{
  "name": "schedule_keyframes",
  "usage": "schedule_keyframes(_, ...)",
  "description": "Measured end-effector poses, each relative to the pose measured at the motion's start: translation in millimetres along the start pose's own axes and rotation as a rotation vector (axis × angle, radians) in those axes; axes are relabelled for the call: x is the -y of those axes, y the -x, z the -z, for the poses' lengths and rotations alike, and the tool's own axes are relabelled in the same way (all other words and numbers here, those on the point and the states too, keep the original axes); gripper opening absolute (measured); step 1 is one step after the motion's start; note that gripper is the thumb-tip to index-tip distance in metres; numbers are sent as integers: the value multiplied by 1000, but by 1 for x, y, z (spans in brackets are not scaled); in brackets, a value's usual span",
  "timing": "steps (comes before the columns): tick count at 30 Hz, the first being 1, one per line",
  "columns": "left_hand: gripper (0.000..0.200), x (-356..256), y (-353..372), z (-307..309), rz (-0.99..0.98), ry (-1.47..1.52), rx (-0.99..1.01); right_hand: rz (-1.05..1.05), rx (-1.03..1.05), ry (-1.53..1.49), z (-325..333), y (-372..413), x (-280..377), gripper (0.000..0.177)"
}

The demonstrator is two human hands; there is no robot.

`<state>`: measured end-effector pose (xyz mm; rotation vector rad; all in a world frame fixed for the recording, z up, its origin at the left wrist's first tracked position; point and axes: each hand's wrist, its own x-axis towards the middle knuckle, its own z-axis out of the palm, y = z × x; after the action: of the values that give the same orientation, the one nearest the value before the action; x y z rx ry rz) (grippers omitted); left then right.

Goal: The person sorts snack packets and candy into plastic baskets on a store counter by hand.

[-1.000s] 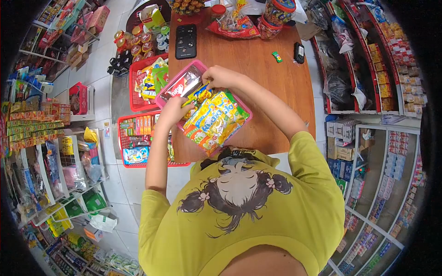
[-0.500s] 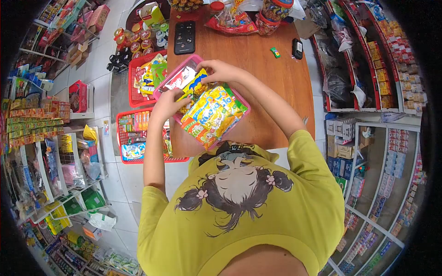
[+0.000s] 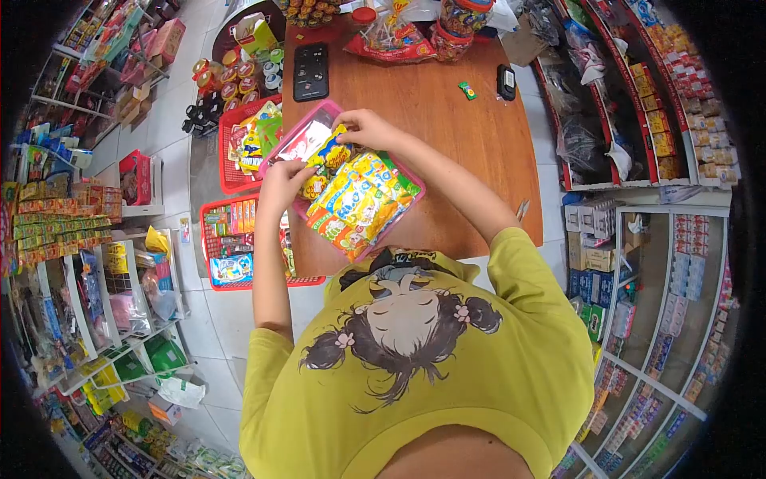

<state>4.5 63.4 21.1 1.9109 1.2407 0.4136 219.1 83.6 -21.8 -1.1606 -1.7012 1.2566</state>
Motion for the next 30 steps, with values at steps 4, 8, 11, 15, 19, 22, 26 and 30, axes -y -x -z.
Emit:
schedule_keyframes(4, 23, 5, -1, -3, -40, 23, -37, -49, 28, -79, -1, 2, 4, 18)
schedule_keyframes(8, 23, -1, 3, -1, 23, 17, 17, 31, 15, 105, 12, 12, 12, 25)
schedule_keyframes(11, 30, -2, 10, 1, 35, 199, -30, 115, -418, -35, 43, 18, -12, 21)
schedule_keyframes(15, 30, -12, 21, 5, 38, 336, -92, -133, -759, 321, 113, 41, -69, 16)
schedule_keyframes(19, 26, -7, 34, 10, 89, 285, -229, -399, -807, 901, 177, 66, -124, 19)
schedule_keyframes(22, 23, 1, 47, 10, 104, 335, -336, -557, -790, 958, 182, 81, -119, 18)
schedule_keyframes(26, 19, 19, 65, 6, 138, 370, -453, -575, -675, 1013, 192, 86, -131, 14)
schedule_keyframes(30, 16, 31, 74, 0, 197, 447, -502, -550, -959, 998, 174, 96, -132, 20)
